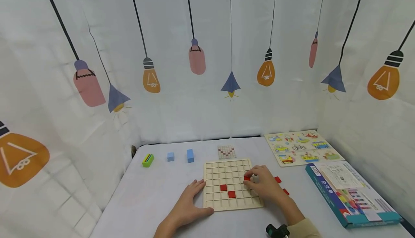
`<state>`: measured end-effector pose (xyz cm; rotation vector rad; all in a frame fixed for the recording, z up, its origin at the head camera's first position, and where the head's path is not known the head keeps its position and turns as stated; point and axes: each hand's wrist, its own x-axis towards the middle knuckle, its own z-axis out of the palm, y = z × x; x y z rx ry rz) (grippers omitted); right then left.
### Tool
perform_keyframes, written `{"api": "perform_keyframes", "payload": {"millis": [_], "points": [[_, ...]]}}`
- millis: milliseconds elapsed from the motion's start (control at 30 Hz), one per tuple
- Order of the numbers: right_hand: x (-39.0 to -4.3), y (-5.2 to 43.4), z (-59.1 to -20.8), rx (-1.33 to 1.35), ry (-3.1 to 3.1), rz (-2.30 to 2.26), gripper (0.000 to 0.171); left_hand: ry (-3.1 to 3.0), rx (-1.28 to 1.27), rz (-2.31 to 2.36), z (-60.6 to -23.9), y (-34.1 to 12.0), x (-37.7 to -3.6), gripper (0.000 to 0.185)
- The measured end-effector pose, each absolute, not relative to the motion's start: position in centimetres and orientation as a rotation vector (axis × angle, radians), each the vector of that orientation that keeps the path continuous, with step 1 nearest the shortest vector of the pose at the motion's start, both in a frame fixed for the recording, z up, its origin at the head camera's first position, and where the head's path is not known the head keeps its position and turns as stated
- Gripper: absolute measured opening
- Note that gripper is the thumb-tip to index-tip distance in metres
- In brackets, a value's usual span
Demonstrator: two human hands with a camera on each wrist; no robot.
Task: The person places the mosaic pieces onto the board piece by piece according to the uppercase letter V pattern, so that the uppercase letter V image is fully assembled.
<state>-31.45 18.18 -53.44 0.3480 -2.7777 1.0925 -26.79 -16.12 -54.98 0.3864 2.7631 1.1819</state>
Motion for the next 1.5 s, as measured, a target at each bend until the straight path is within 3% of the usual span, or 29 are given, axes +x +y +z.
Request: {"api": "perform_keyframes", "payload": {"millis": [1500], "points": [[-32.6,10.3,-53.2,0.649,-2.724,1.086,0.021,2.763,0.375,1.149,-54.8,-16.2,-26.7,0.109]]}}
